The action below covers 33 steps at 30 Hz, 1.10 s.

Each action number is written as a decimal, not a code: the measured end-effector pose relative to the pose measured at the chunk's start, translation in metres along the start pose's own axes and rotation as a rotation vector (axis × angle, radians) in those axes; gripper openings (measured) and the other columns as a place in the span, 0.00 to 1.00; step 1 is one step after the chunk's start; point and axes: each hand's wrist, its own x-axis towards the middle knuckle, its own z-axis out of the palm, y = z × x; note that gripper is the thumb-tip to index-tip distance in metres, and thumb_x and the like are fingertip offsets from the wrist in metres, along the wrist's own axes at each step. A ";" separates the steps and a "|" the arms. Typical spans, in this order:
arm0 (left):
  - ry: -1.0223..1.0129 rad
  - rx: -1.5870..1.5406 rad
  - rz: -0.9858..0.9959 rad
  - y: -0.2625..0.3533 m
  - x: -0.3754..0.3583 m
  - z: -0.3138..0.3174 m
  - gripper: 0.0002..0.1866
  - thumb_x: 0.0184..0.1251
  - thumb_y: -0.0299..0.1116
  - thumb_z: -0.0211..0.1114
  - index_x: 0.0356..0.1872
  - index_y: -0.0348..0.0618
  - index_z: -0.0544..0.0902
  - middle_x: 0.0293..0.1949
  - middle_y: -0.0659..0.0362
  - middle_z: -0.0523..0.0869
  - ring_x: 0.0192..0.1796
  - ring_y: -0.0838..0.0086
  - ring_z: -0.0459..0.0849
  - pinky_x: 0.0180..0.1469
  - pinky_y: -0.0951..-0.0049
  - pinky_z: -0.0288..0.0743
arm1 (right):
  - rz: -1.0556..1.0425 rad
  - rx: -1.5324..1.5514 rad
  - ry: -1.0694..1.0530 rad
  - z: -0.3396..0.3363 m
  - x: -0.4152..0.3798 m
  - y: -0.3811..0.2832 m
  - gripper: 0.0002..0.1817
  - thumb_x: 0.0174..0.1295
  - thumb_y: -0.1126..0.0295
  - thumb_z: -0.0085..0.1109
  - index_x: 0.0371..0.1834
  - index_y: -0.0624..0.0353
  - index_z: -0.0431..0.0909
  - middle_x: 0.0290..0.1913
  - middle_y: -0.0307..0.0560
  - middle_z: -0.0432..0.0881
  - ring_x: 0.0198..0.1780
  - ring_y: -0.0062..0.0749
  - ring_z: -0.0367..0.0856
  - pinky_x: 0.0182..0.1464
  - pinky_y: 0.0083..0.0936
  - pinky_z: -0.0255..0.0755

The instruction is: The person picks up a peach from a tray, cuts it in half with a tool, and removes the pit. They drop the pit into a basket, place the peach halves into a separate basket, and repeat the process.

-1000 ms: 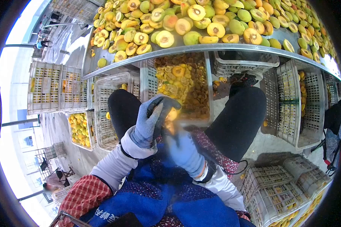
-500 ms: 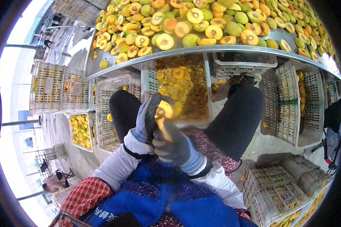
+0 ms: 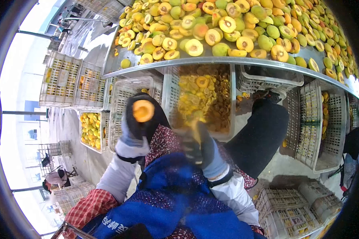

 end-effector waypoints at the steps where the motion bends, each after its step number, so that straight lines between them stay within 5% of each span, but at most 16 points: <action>1: 0.053 0.068 0.016 -0.020 -0.007 -0.026 0.10 0.66 0.30 0.51 0.43 0.39 0.78 0.35 0.55 0.82 0.38 0.70 0.81 0.43 0.73 0.75 | 0.000 -0.040 -0.075 0.005 -0.004 0.002 0.24 0.66 0.43 0.39 0.34 0.54 0.70 0.17 0.32 0.61 0.13 0.16 0.57 0.12 0.13 0.53; 2: -0.005 -0.057 -0.425 -0.034 0.001 -0.062 0.13 0.66 0.34 0.54 0.45 0.38 0.77 0.36 0.53 0.82 0.39 0.69 0.81 0.45 0.74 0.74 | -0.009 -0.078 -0.152 0.010 -0.007 0.003 0.24 0.66 0.43 0.39 0.34 0.54 0.70 0.18 0.32 0.61 0.13 0.16 0.57 0.11 0.13 0.52; 5: -0.019 1.190 -0.495 -0.042 0.013 -0.103 0.19 0.63 0.47 0.55 0.44 0.44 0.80 0.39 0.46 0.83 0.45 0.54 0.81 0.48 0.63 0.73 | -0.008 -0.097 -0.066 0.010 -0.005 -0.004 0.24 0.65 0.42 0.40 0.33 0.53 0.71 0.17 0.33 0.61 0.12 0.17 0.57 0.11 0.13 0.52; 9: 0.026 0.693 -0.378 -0.002 0.063 -0.037 0.13 0.58 0.37 0.63 0.41 0.41 0.80 0.36 0.50 0.84 0.40 0.62 0.83 0.44 0.67 0.74 | -0.002 -0.098 -0.094 0.006 0.008 -0.008 0.24 0.64 0.41 0.41 0.33 0.52 0.72 0.18 0.33 0.64 0.13 0.17 0.60 0.11 0.14 0.54; 11: 0.030 0.613 -0.055 -0.012 0.088 0.031 0.14 0.58 0.37 0.63 0.41 0.39 0.80 0.36 0.49 0.83 0.39 0.62 0.83 0.42 0.68 0.75 | 0.036 -0.057 -0.173 -0.004 0.015 -0.014 0.24 0.64 0.41 0.41 0.33 0.51 0.72 0.18 0.33 0.66 0.14 0.17 0.60 0.13 0.14 0.55; 12: -0.224 0.479 -0.305 0.013 0.123 0.055 0.18 0.57 0.39 0.64 0.45 0.39 0.79 0.38 0.49 0.83 0.42 0.60 0.82 0.45 0.66 0.74 | 0.035 -0.056 -0.170 -0.003 0.014 -0.017 0.24 0.64 0.41 0.41 0.33 0.51 0.72 0.18 0.33 0.66 0.14 0.17 0.60 0.13 0.14 0.55; 14: -0.355 0.554 -0.271 0.015 0.164 0.108 0.31 0.53 0.51 0.63 0.58 0.48 0.71 0.51 0.48 0.76 0.55 0.56 0.74 0.54 0.60 0.68 | -0.027 -0.058 -0.099 -0.001 0.010 -0.021 0.23 0.64 0.41 0.42 0.33 0.51 0.72 0.18 0.32 0.66 0.14 0.17 0.60 0.13 0.13 0.55; 16: -0.496 0.705 -0.119 -0.024 0.180 0.157 0.33 0.49 0.48 0.65 0.59 0.54 0.69 0.56 0.48 0.72 0.57 0.55 0.73 0.55 0.61 0.69 | -0.057 -0.047 -0.058 -0.005 0.009 -0.025 0.23 0.64 0.42 0.43 0.33 0.50 0.72 0.18 0.32 0.67 0.14 0.17 0.60 0.13 0.13 0.54; 20: -0.556 0.264 -0.168 -0.060 0.196 0.177 0.23 0.45 0.35 0.66 0.48 0.55 0.77 0.53 0.50 0.73 0.54 0.54 0.73 0.54 0.63 0.69 | -0.291 -0.170 0.123 -0.004 0.003 -0.034 0.21 0.64 0.44 0.44 0.34 0.50 0.71 0.18 0.33 0.67 0.14 0.17 0.63 0.13 0.14 0.56; 22: -0.393 0.384 -0.111 -0.013 0.180 0.159 0.20 0.44 0.28 0.65 0.45 0.47 0.78 0.50 0.49 0.75 0.50 0.57 0.75 0.53 0.65 0.69 | -0.353 -0.204 0.174 -0.012 0.007 -0.037 0.20 0.65 0.45 0.44 0.35 0.51 0.71 0.18 0.34 0.67 0.14 0.18 0.64 0.13 0.15 0.56; 24: -0.376 0.129 0.141 0.002 0.154 0.136 0.23 0.44 0.26 0.67 0.48 0.40 0.76 0.51 0.49 0.75 0.52 0.60 0.74 0.54 0.67 0.69 | -0.759 -0.671 0.290 -0.025 0.016 -0.040 0.19 0.66 0.48 0.45 0.37 0.53 0.70 0.18 0.36 0.68 0.14 0.19 0.66 0.12 0.16 0.58; 26: -0.409 -0.527 -0.170 0.033 0.108 0.124 0.29 0.46 0.24 0.68 0.55 0.35 0.71 0.53 0.51 0.74 0.56 0.64 0.73 0.57 0.69 0.67 | -0.668 -0.507 0.294 0.012 0.003 -0.048 0.15 0.66 0.53 0.48 0.40 0.54 0.70 0.18 0.36 0.68 0.13 0.20 0.65 0.11 0.16 0.57; 28: -0.442 -0.765 -0.211 0.058 0.067 0.111 0.26 0.54 0.27 0.63 0.55 0.32 0.70 0.51 0.52 0.75 0.55 0.69 0.72 0.58 0.69 0.66 | -0.859 -0.437 0.233 0.011 0.008 -0.046 0.13 0.65 0.58 0.51 0.42 0.55 0.69 0.18 0.36 0.68 0.12 0.19 0.64 0.12 0.15 0.57; 30: -0.629 -0.498 -0.065 0.058 0.054 0.095 0.25 0.56 0.26 0.60 0.56 0.32 0.69 0.53 0.51 0.74 0.56 0.72 0.70 0.58 0.72 0.65 | -0.762 -0.351 0.274 0.021 0.005 -0.040 0.11 0.64 0.63 0.53 0.44 0.55 0.69 0.18 0.36 0.69 0.12 0.19 0.64 0.12 0.15 0.57; 31: -0.538 -0.943 -0.522 0.067 0.038 0.094 0.22 0.60 0.29 0.60 0.56 0.33 0.70 0.53 0.53 0.74 0.55 0.72 0.72 0.57 0.75 0.65 | -0.824 -0.465 0.223 0.015 0.009 -0.036 0.11 0.64 0.64 0.54 0.44 0.56 0.69 0.19 0.37 0.69 0.12 0.18 0.64 0.12 0.15 0.56; 33: -0.436 -0.934 -0.631 0.073 0.029 0.097 0.22 0.67 0.39 0.55 0.54 0.33 0.71 0.49 0.55 0.77 0.50 0.73 0.76 0.54 0.75 0.69 | -0.857 -0.592 0.162 0.009 0.010 -0.031 0.11 0.63 0.68 0.55 0.45 0.58 0.70 0.22 0.39 0.74 0.17 0.21 0.70 0.17 0.18 0.63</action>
